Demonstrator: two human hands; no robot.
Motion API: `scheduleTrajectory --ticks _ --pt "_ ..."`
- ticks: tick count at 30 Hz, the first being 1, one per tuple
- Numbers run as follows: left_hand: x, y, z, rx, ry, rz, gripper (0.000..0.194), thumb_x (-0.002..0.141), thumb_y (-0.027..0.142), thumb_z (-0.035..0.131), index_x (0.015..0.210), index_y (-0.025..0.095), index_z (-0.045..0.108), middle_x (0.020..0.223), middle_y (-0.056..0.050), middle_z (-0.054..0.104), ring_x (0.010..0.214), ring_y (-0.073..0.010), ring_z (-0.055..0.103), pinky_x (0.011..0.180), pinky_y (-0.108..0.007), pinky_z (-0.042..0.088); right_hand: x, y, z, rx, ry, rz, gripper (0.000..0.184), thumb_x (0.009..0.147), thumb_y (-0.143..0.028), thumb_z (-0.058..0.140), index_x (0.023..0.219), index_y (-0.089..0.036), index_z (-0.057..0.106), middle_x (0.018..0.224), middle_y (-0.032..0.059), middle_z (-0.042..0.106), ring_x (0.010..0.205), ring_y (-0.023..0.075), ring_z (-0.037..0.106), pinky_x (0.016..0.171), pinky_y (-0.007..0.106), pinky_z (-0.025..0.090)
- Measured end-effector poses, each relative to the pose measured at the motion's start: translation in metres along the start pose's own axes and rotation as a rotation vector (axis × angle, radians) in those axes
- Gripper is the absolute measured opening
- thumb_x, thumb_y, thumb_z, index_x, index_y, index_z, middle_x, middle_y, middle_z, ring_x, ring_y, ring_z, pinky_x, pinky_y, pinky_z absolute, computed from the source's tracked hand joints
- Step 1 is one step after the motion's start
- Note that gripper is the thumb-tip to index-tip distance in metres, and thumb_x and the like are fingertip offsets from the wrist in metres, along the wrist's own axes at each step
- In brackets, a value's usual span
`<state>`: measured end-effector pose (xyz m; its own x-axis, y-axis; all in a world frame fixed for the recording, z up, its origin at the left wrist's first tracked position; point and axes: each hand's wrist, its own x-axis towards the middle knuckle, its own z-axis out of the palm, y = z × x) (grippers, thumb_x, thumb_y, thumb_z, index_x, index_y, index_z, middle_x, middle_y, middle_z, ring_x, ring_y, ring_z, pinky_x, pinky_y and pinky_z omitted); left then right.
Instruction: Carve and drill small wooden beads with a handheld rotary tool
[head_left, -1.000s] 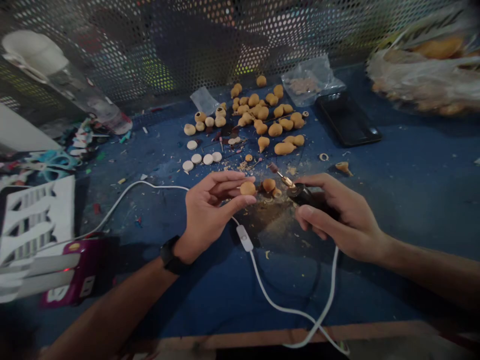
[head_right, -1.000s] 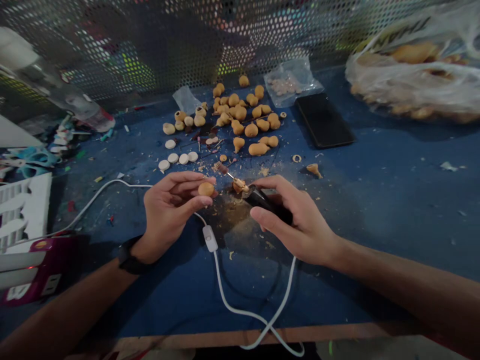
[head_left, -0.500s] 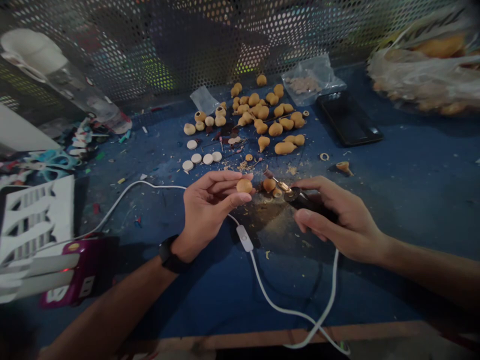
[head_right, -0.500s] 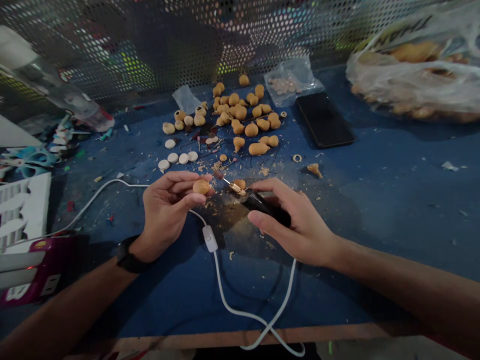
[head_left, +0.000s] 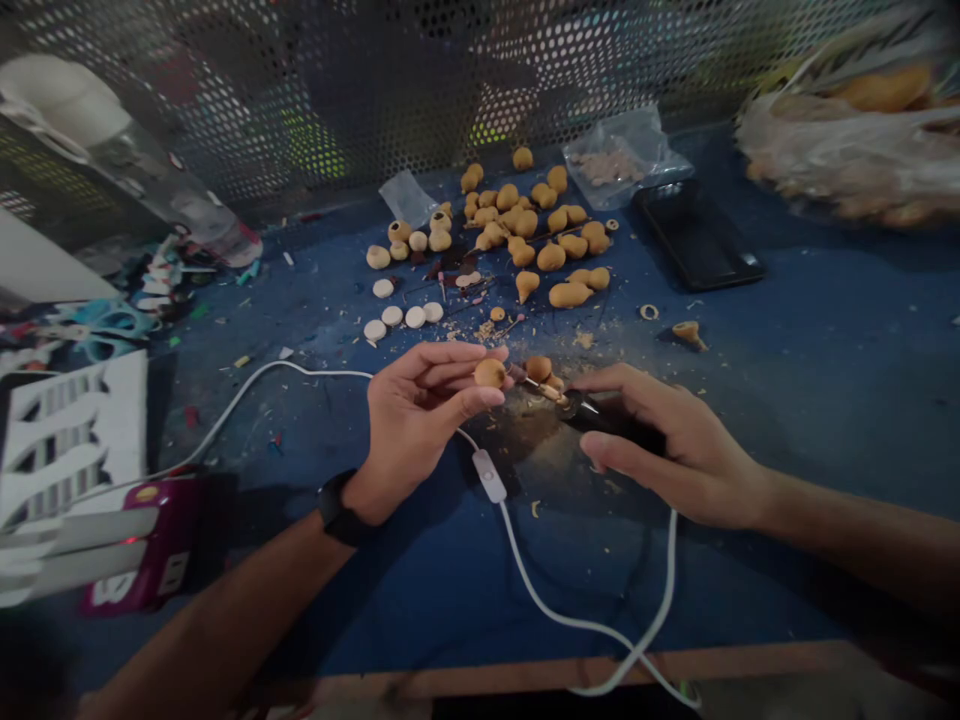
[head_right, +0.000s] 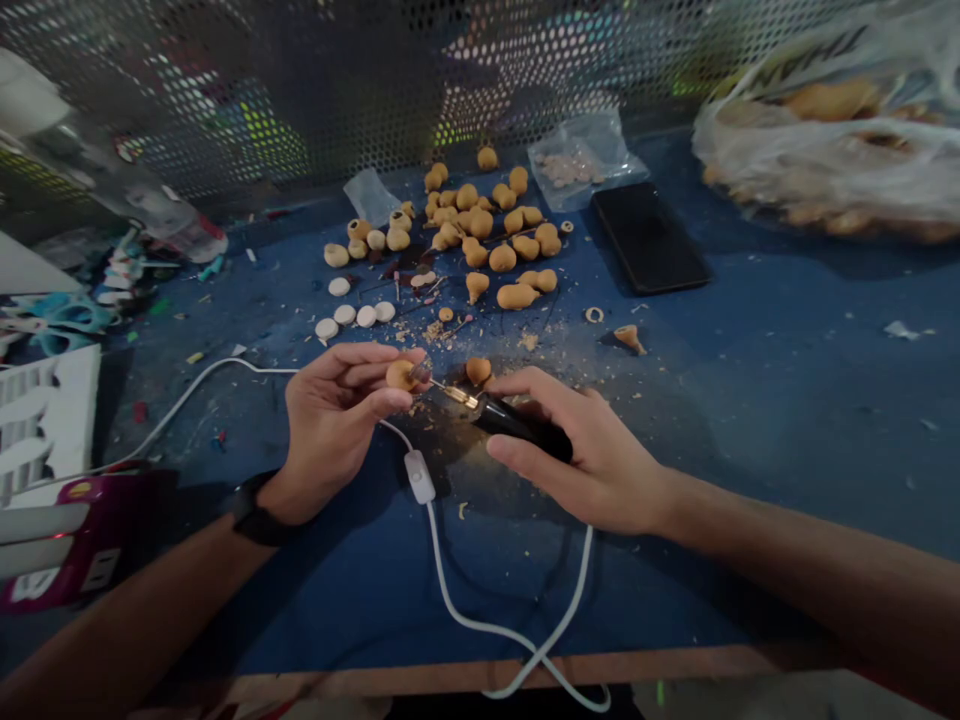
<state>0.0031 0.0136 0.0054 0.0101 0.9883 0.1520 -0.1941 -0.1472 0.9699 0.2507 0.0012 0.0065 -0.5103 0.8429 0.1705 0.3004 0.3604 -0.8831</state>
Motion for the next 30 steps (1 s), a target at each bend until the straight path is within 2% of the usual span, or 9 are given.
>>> scheduleTrajectory --ticks 10,14,21,30 --pt "0.0 0.0015 0.0 -0.049 -0.033 -0.005 0.031 0.068 0.013 0.097 0.093 0.021 0.08 0.098 -0.001 0.086 0.086 -0.0185 0.085 0.078 -0.02 0.07 0.0013 -0.0008 -0.0004 0.007 -0.027 0.025 0.028 0.104 -0.042 0.063 0.124 -0.023 0.063 0.07 -0.0046 0.068 0.054 0.0139 0.063 0.053 0.028 0.045" --pt "-0.0008 0.0012 -0.0002 -0.036 -0.032 -0.003 0.03 0.07 0.017 0.097 0.093 0.021 0.079 0.098 -0.002 0.086 0.084 -0.0187 0.085 0.077 -0.022 0.071 0.0005 -0.0003 -0.0004 0.019 -0.02 0.031 0.027 0.103 -0.041 0.064 0.124 -0.024 0.062 0.069 -0.0047 0.068 0.054 0.0143 0.062 0.053 0.028 0.044" --pt "-0.0014 -0.0003 -0.0013 0.067 -0.011 -0.036 0.037 0.069 0.033 0.099 0.095 0.02 0.077 0.102 -0.007 0.086 0.087 -0.0231 0.085 0.08 -0.031 0.072 0.0009 -0.0001 -0.0006 0.017 -0.024 0.023 0.027 0.102 -0.041 0.065 0.123 -0.024 0.063 0.071 -0.0036 0.069 0.056 0.0154 0.063 0.054 0.029 0.044" --pt "-0.001 0.0009 -0.0006 0.078 -0.005 -0.044 0.041 0.065 0.035 0.101 0.094 0.019 0.077 0.102 -0.008 0.086 0.087 -0.0239 0.085 0.079 -0.031 0.072 0.0016 -0.0008 -0.0008 0.053 -0.048 0.023 0.027 0.104 -0.042 0.064 0.123 -0.024 0.063 0.069 -0.005 0.066 0.054 0.0133 0.06 0.053 0.027 0.043"
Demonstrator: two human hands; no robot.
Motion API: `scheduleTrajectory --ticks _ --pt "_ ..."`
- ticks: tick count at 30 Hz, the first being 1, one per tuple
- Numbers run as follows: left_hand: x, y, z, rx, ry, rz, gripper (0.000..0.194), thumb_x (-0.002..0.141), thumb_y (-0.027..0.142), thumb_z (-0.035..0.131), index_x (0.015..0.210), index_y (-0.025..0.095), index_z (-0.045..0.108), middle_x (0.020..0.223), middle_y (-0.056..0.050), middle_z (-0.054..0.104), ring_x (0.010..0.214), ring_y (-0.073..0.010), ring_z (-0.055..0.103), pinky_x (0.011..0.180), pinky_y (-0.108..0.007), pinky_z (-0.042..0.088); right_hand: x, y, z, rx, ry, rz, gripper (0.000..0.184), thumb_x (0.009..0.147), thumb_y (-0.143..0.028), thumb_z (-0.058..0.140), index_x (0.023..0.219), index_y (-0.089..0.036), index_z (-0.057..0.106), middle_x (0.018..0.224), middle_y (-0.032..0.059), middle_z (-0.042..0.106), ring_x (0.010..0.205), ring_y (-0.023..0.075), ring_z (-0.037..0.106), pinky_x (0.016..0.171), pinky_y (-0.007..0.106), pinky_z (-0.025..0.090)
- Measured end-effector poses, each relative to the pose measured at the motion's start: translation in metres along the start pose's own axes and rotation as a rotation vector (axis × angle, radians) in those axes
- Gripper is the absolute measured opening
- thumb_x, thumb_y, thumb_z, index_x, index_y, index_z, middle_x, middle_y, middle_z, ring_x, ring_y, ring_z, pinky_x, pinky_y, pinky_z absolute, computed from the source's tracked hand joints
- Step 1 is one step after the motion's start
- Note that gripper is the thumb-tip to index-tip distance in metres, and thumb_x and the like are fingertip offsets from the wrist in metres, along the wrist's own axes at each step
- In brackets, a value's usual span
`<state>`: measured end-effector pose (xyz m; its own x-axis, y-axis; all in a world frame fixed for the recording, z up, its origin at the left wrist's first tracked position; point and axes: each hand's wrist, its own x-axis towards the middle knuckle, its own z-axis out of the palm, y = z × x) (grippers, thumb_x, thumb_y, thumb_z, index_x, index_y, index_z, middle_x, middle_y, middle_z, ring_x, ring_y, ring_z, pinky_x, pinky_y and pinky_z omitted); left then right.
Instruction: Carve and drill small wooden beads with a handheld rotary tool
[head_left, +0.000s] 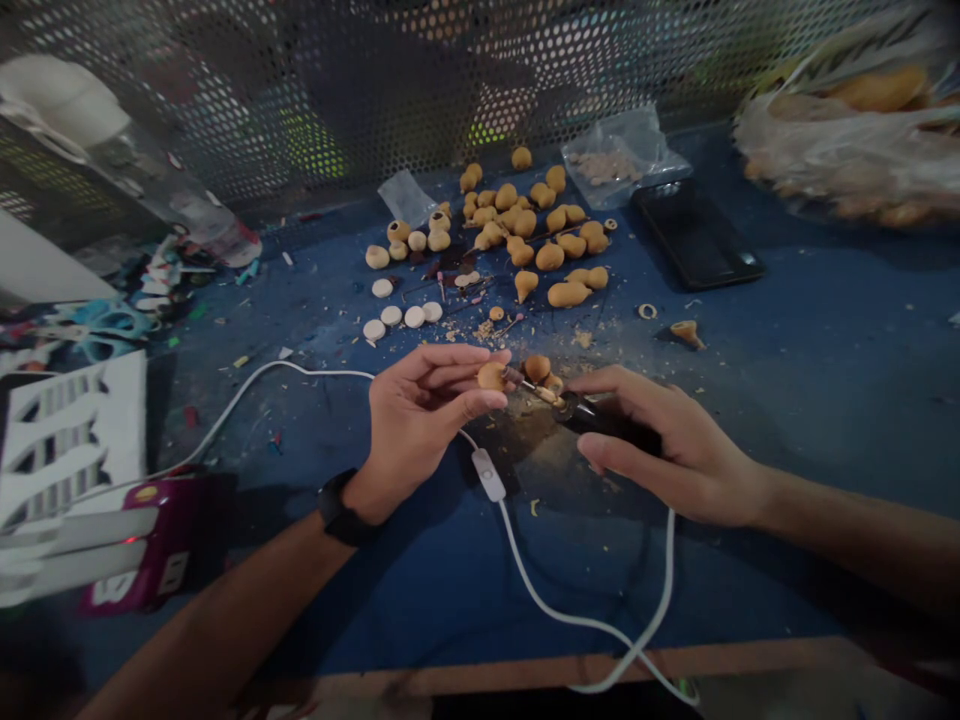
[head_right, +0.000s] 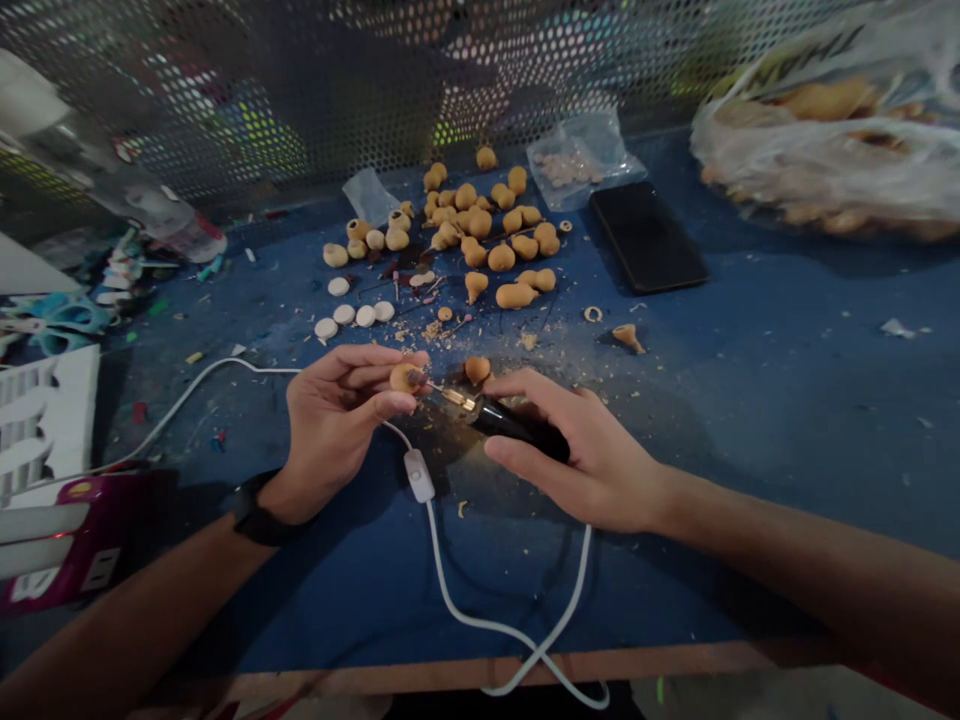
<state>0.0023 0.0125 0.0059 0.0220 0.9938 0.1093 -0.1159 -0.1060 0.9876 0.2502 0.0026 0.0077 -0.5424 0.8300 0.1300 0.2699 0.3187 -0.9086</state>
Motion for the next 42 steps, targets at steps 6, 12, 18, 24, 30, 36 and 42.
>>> scheduleTrajectory --ticks 6,12,18,24,30,36,42 --pt "-0.0005 0.0006 0.0 -0.02 -0.007 0.014 0.038 0.066 0.032 0.101 0.093 0.02 0.077 0.101 -0.007 0.086 0.087 -0.0238 0.085 0.078 -0.029 0.072 0.0001 -0.0012 -0.0004 -0.025 0.003 0.009 0.029 0.105 -0.044 0.062 0.123 -0.022 0.063 0.07 -0.0037 0.068 0.055 0.0147 0.062 0.054 0.028 0.045" --pt "-0.0012 0.0015 -0.0007 -0.017 -0.02 0.023 0.035 0.067 0.029 0.101 0.093 0.021 0.079 0.1 -0.006 0.086 0.089 -0.0235 0.085 0.079 -0.029 0.072 -0.0007 0.0006 0.0002 -0.028 0.013 0.006 0.028 0.102 -0.042 0.065 0.124 -0.024 0.064 0.074 -0.0028 0.07 0.056 0.0149 0.063 0.054 0.029 0.045" --pt "-0.0021 -0.0001 -0.0017 0.0 -0.022 0.019 0.035 0.066 0.031 0.101 0.093 0.021 0.08 0.101 -0.006 0.086 0.09 -0.025 0.085 0.08 -0.032 0.073 -0.0004 0.0 0.0 -0.029 0.005 0.016 0.027 0.103 -0.041 0.063 0.123 -0.024 0.063 0.07 -0.0042 0.068 0.053 0.0141 0.06 0.053 0.028 0.044" --pt "-0.0022 0.0 -0.0012 -0.022 -0.038 0.052 0.03 0.068 0.025 0.1 0.092 0.022 0.081 0.099 -0.004 0.086 0.088 -0.0224 0.085 0.077 -0.028 0.072 -0.001 0.0 -0.0007 -0.046 0.008 0.002 0.028 0.104 -0.042 0.063 0.124 -0.023 0.063 0.069 -0.0044 0.067 0.053 0.0143 0.06 0.053 0.028 0.043" --pt "-0.0024 0.0015 -0.0001 0.04 0.005 0.032 0.032 0.065 0.031 0.101 0.088 0.02 0.081 0.094 -0.005 0.086 0.085 -0.0238 0.085 0.076 -0.031 0.072 -0.0008 0.0003 -0.0011 -0.042 -0.009 0.027 0.028 0.103 -0.041 0.064 0.125 -0.024 0.063 0.072 -0.0036 0.069 0.055 0.0151 0.062 0.054 0.029 0.044" --pt "-0.0014 0.002 0.0013 0.058 0.031 0.024 0.037 0.059 0.036 0.103 0.082 0.021 0.08 0.085 -0.004 0.085 0.074 -0.0217 0.083 0.071 -0.03 0.072 -0.0007 0.0002 -0.0003 -0.028 -0.002 0.021 0.028 0.104 -0.044 0.063 0.124 -0.024 0.063 0.069 -0.0039 0.068 0.053 0.0149 0.061 0.053 0.029 0.043" --pt "-0.0014 0.0035 0.0022 0.056 0.038 0.045 0.036 0.057 0.035 0.104 0.08 0.02 0.08 0.078 -0.003 0.084 0.069 -0.0203 0.082 0.067 -0.027 0.07 -0.0003 -0.0009 -0.001 -0.033 -0.007 0.016 0.026 0.104 -0.041 0.064 0.124 -0.024 0.064 0.071 -0.004 0.068 0.055 0.0146 0.062 0.054 0.028 0.044"
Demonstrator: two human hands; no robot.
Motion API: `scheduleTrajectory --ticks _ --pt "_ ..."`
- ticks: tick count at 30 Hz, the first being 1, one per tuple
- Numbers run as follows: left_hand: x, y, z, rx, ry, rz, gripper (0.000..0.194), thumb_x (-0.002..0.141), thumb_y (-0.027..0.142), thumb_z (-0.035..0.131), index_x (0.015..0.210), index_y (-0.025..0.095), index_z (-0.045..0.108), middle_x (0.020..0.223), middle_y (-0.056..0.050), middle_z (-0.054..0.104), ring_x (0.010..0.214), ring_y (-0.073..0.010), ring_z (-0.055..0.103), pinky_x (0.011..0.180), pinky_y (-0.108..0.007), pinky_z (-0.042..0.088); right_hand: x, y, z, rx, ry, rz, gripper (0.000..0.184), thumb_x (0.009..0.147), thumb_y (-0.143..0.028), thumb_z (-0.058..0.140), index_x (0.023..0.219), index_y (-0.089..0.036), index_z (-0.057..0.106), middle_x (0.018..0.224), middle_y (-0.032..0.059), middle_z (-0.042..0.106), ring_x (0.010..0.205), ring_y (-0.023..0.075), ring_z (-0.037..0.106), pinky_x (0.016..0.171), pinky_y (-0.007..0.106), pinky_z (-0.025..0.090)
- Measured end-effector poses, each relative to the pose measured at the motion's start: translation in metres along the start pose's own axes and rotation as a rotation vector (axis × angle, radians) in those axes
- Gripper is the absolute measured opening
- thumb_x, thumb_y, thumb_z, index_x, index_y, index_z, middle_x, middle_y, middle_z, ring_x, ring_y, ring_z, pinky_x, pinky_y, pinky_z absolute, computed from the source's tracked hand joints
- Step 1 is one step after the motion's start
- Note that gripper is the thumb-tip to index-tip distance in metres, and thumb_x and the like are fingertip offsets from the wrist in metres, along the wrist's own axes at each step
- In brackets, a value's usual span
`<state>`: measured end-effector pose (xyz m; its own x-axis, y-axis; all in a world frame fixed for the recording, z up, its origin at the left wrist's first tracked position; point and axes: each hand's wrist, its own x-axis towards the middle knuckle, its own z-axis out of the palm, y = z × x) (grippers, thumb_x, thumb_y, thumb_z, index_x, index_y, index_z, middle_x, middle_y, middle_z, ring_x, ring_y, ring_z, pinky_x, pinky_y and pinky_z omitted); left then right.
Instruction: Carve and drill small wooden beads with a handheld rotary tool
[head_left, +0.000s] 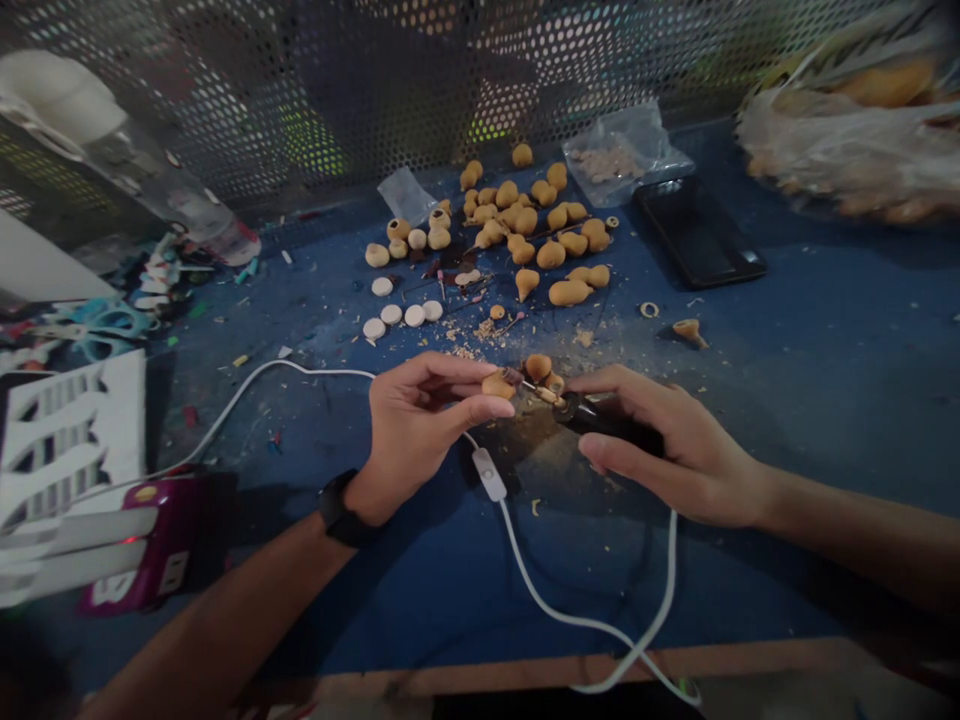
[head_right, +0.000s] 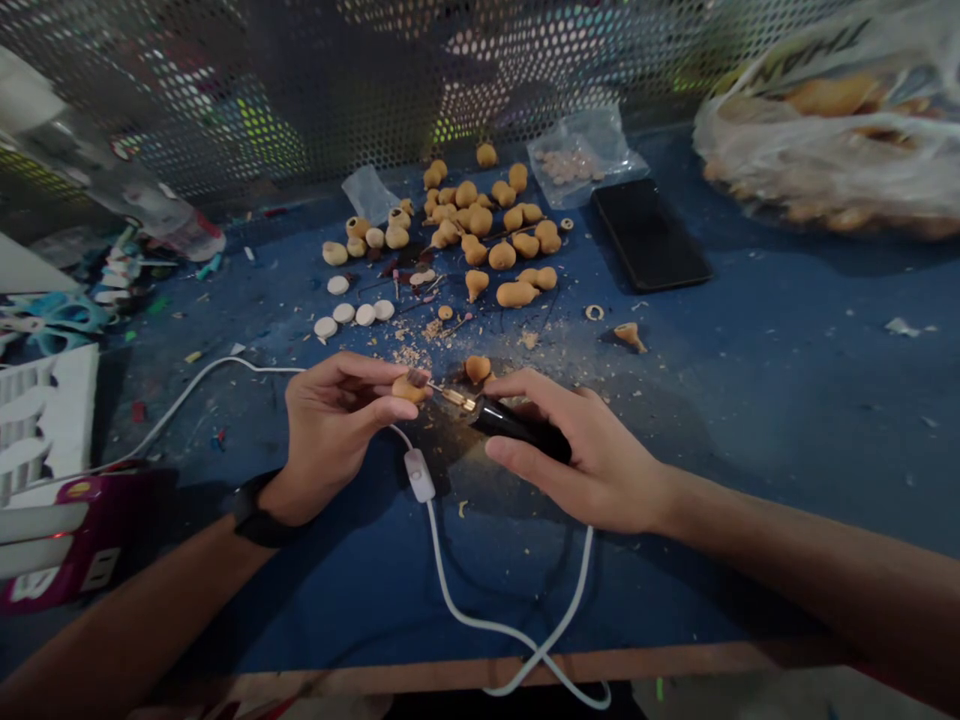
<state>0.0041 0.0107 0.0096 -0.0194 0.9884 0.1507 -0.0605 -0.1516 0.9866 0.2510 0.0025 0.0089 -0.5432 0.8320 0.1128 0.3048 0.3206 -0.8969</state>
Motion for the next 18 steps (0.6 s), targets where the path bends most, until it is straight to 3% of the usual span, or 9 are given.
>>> scheduleTrajectory --ticks 18 --pt "0.0022 0.0026 0.0014 0.072 0.033 0.004 0.039 0.053 0.039 0.103 0.073 0.019 0.077 0.073 -0.002 0.082 0.063 -0.0184 0.079 0.06 -0.025 0.066 -0.0006 0.0009 0.0 -0.009 0.005 -0.031 0.025 0.104 -0.038 0.064 0.124 -0.023 0.061 0.072 -0.0055 0.068 0.054 0.013 0.062 0.055 0.027 0.043"
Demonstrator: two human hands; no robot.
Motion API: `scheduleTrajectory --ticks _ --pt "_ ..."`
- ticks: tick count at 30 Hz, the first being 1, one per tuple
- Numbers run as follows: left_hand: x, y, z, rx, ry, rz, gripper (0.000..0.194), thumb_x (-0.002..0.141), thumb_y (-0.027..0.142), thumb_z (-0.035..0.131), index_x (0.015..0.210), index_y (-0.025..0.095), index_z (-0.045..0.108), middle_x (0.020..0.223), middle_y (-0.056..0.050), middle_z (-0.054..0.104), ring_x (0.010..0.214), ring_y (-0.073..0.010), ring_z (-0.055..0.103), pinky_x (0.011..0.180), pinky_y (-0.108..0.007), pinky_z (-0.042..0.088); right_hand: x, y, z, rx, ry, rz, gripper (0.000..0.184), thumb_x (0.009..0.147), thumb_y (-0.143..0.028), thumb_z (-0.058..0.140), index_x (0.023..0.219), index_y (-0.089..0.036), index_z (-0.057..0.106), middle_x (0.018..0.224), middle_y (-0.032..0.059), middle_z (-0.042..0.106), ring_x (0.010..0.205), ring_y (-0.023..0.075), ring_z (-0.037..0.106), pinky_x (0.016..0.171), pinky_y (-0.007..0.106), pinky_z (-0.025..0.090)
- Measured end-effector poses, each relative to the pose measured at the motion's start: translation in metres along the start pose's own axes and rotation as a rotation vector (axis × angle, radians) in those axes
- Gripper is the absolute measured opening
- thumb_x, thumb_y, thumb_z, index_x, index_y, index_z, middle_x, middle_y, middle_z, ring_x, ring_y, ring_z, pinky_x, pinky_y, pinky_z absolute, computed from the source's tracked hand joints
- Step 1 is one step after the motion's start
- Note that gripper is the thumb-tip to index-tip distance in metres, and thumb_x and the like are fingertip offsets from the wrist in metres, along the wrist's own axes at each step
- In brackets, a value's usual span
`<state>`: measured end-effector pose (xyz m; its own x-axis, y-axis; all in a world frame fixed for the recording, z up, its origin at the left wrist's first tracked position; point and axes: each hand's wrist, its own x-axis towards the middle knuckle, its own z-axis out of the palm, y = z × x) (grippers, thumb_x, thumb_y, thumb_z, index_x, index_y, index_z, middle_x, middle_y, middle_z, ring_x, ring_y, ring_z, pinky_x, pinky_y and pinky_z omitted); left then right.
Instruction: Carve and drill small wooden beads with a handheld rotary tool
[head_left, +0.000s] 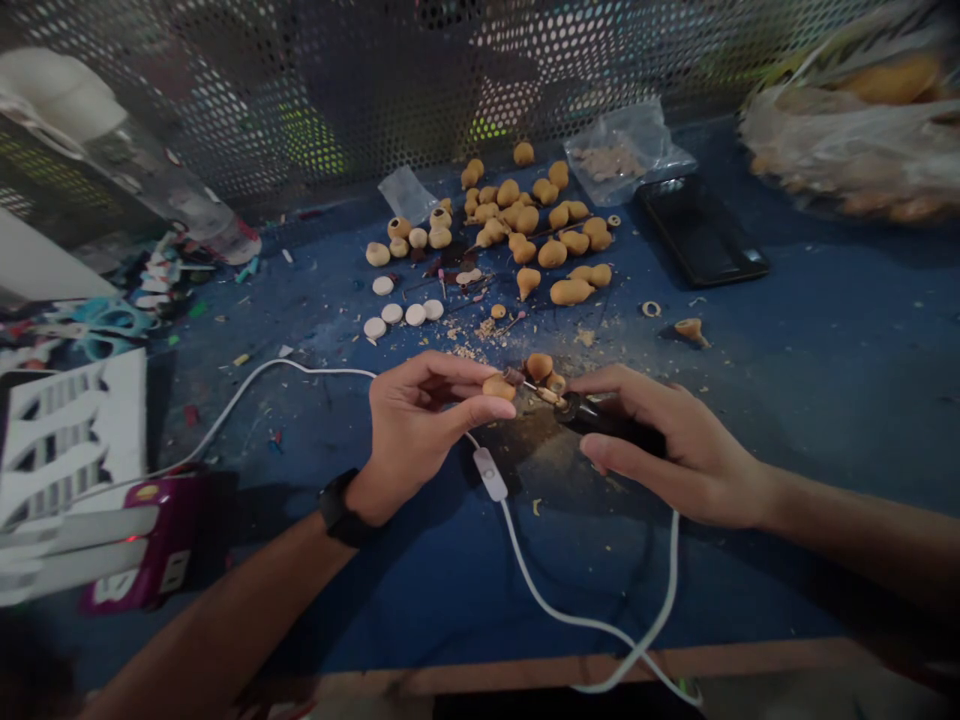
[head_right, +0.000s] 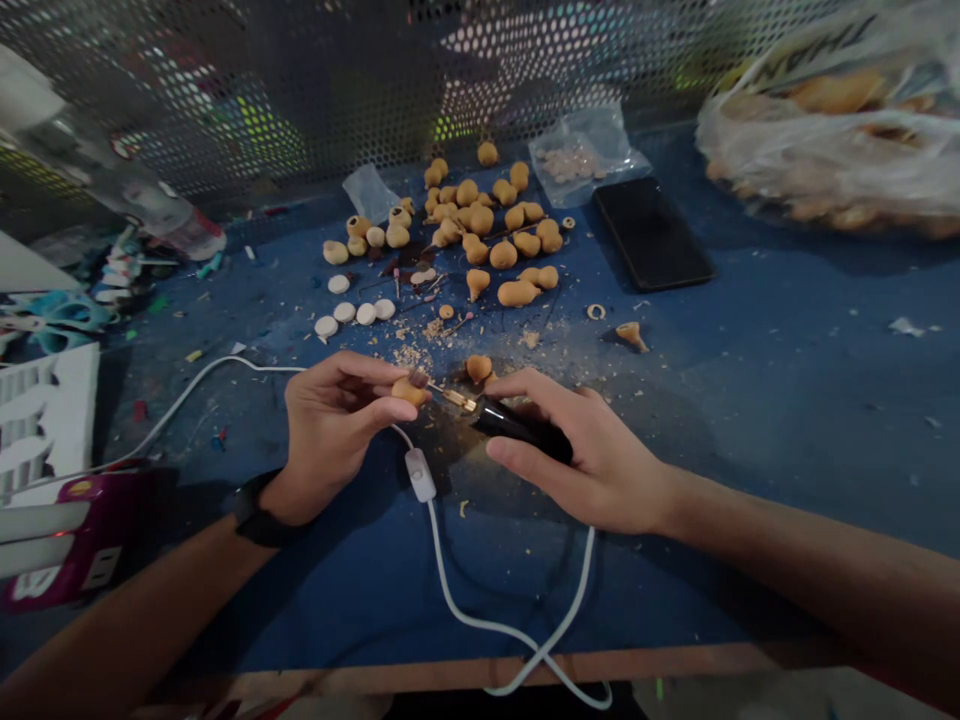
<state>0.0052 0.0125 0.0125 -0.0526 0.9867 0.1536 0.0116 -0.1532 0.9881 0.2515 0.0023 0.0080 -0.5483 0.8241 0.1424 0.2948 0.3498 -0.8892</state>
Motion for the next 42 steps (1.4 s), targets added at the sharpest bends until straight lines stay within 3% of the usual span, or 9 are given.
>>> scheduleTrajectory --ticks 9,14,21,42 --pt "-0.001 0.0 0.001 -0.031 -0.01 0.021 0.036 0.054 0.033 0.104 0.075 0.02 0.078 0.073 -0.001 0.083 0.062 -0.0172 0.079 0.059 -0.022 0.066 -0.002 0.002 0.001 -0.034 0.002 0.007 0.026 0.104 -0.04 0.063 0.125 -0.024 0.062 0.073 -0.005 0.068 0.055 0.0132 0.062 0.055 0.027 0.044" --pt "-0.001 -0.003 -0.001 -0.095 -0.03 0.026 0.036 0.056 0.028 0.104 0.082 0.021 0.081 0.079 -0.002 0.085 0.07 -0.0196 0.083 0.067 -0.024 0.07 -0.002 0.002 0.001 -0.007 0.031 -0.014 0.026 0.104 -0.037 0.065 0.126 -0.023 0.06 0.075 -0.0047 0.07 0.056 0.0122 0.063 0.054 0.026 0.045" --pt "0.002 -0.008 -0.003 -0.187 -0.06 0.024 0.035 0.061 0.028 0.103 0.089 0.022 0.082 0.088 -0.002 0.086 0.08 -0.0206 0.085 0.073 -0.025 0.071 -0.001 0.0 0.001 0.077 0.051 -0.01 0.024 0.105 -0.033 0.063 0.125 -0.021 0.056 0.066 -0.0086 0.065 0.04 0.0064 0.047 0.042 0.022 0.037" --pt "0.0 -0.011 -0.005 -0.207 -0.072 0.019 0.029 0.067 0.027 0.1 0.09 0.024 0.083 0.09 -0.002 0.086 0.083 -0.02 0.085 0.076 -0.026 0.072 -0.002 -0.001 0.0 0.066 0.038 0.012 0.025 0.105 -0.035 0.064 0.125 -0.021 0.058 0.065 -0.0078 0.065 0.042 0.0083 0.05 0.046 0.025 0.039"
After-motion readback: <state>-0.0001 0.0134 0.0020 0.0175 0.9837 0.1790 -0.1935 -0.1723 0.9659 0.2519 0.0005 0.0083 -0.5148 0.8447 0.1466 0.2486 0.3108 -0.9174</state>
